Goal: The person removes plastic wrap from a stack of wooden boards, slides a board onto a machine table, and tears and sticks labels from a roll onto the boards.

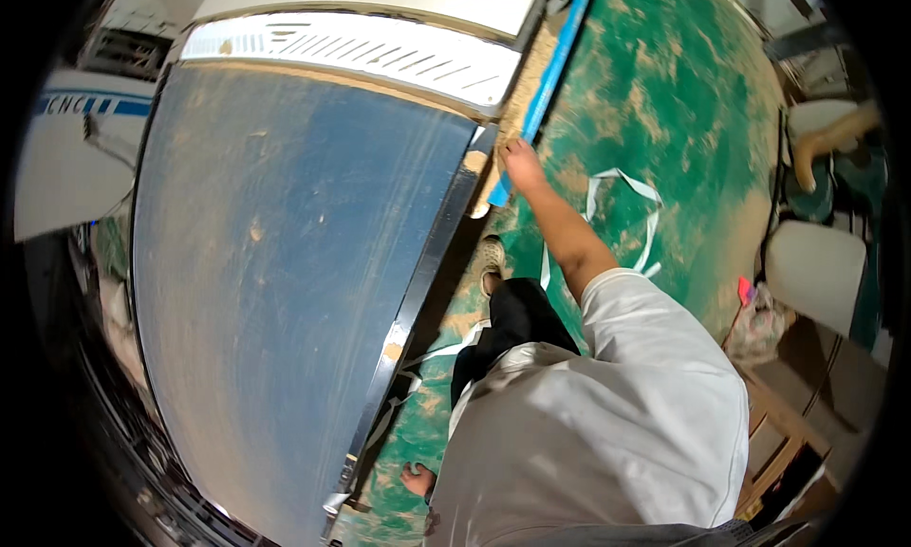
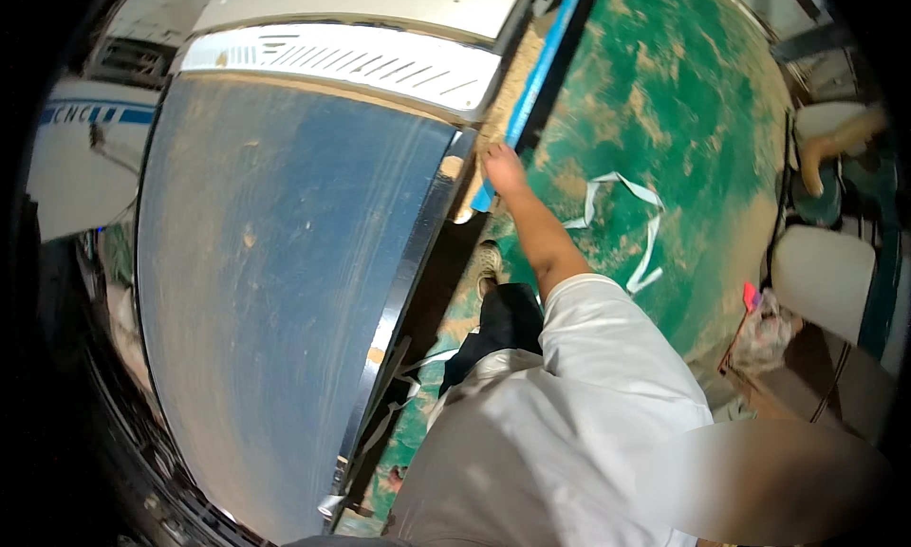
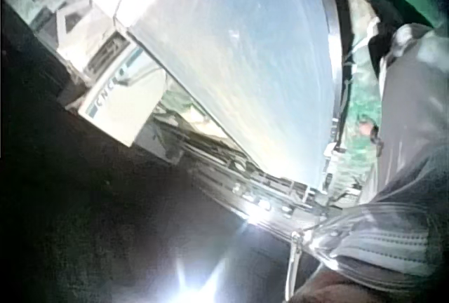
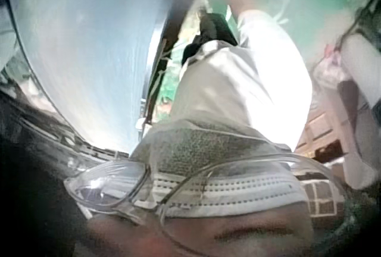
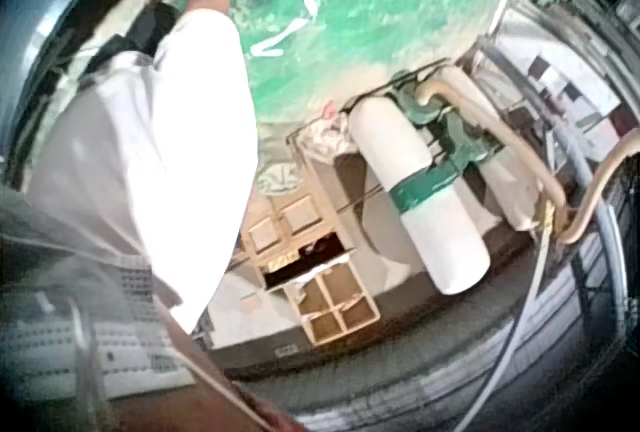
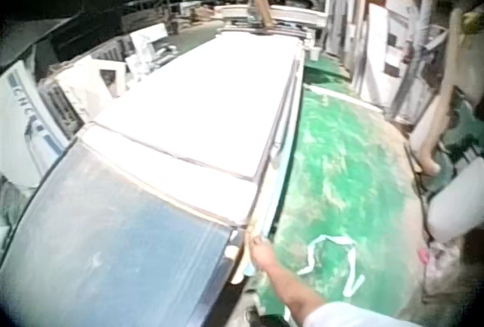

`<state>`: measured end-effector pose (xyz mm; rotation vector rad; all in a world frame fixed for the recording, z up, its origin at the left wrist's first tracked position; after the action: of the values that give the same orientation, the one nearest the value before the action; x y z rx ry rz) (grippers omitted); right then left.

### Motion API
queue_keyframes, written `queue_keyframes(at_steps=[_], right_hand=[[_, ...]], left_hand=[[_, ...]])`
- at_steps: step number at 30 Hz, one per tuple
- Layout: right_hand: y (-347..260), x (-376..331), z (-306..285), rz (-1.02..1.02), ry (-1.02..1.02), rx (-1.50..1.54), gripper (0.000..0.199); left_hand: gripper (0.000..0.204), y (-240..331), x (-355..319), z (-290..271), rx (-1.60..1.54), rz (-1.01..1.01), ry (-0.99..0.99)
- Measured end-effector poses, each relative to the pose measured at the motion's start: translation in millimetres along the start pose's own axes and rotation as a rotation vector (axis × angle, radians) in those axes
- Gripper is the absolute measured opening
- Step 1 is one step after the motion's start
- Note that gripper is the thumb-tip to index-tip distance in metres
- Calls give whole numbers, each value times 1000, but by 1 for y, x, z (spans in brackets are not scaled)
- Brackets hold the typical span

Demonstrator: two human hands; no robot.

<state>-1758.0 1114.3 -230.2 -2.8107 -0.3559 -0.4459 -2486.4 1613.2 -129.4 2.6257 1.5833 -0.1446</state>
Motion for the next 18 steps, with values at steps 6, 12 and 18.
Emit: queue_keyframes(at_steps=[6, 12, 18], right_hand=[[-8, 21, 16, -31, -299, -114, 14], [-18, -29, 13, 126, -374, -180, 16], [-134, -165, 2, -664, -506, -66, 20]], left_hand=[[21, -39, -98, 68, -181, 133, 62], [28, 24, -196, 35, -434, -307, 188], [32, 0, -419, 134, -551, -752, 60]])
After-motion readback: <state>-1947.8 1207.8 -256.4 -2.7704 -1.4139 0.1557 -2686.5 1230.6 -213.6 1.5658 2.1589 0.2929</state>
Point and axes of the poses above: each hand's wrist, its own x-axis towards the middle knuckle, its own z-axis out of the palm, y = z × x, the point moved 9 cm from there along x, towards the middle knuckle, and after that the axes turned 7 degrees about y, right-handed, at the moved point
